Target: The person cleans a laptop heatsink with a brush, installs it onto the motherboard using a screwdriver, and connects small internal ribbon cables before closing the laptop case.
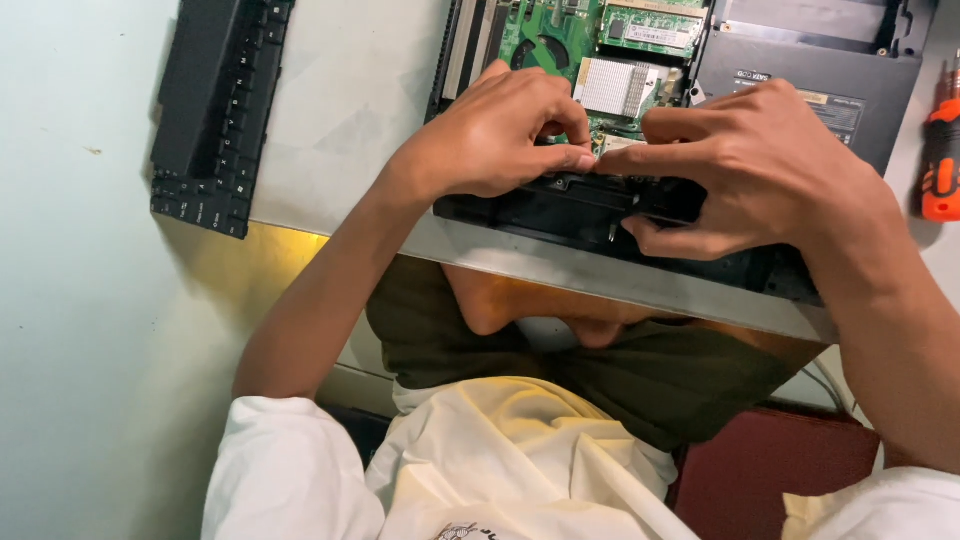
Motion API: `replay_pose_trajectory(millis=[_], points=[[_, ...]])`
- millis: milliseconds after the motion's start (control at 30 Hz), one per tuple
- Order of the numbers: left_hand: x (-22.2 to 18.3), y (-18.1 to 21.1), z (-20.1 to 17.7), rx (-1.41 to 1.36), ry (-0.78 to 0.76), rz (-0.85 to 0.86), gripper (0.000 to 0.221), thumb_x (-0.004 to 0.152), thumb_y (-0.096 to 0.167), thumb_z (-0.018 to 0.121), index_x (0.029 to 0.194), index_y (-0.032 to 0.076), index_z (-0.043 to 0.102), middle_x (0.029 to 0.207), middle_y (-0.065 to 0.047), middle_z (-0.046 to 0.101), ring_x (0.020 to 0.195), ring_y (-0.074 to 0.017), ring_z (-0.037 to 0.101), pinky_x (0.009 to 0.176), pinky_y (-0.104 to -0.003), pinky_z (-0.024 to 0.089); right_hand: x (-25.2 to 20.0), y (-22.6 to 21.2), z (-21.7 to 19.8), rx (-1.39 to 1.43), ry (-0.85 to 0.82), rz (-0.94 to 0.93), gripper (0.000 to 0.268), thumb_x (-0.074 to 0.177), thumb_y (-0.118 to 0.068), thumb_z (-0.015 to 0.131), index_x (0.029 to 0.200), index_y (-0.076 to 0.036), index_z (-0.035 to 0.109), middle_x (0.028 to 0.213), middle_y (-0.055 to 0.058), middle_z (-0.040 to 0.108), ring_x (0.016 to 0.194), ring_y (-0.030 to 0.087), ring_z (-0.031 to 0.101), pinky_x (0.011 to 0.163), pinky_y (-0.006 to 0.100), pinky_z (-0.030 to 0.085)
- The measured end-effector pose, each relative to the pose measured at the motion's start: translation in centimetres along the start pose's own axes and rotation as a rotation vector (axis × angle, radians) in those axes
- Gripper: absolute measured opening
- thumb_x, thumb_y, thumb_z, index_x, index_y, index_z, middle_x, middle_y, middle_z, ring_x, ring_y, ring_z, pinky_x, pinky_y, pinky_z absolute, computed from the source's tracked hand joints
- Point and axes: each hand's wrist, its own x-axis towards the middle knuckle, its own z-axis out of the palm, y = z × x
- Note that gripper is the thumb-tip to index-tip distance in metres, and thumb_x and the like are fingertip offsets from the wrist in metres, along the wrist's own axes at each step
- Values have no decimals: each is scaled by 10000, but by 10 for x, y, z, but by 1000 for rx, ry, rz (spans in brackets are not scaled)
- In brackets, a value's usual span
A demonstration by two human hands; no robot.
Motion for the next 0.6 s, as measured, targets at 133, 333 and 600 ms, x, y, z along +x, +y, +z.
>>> replay_pose_trajectory(millis=[133,333,600], points=[[1,0,-1,-14,5,15,234,1186,435,786,1128,218,850,1084,6,726,1035,-233,666,1046,-478,371,-1,1,2,-64,9,-46,509,1034,-593,711,1483,-375,813,835,-24,625,605,266,633,490,430,364],[-1,0,-4,-52,22,57,229,1181,381,811,1029,224,880,895,47,690,833,-190,620,1022,-446,380,4,-6,-2,-127,50,-82,438,1039,-548,712,1404,-345,845,765,-45,613,575,220,634,490,417,412],[-8,0,-7,-100,-31,42,273,1229,434,694,1157,231,861,985,13,553,958,-199,533,1022,-427,368,9,-7,-5,12,41,-54,424,1064,-532,764,1370,-266,886,757,-28,607,637,246,665,494,441,394]])
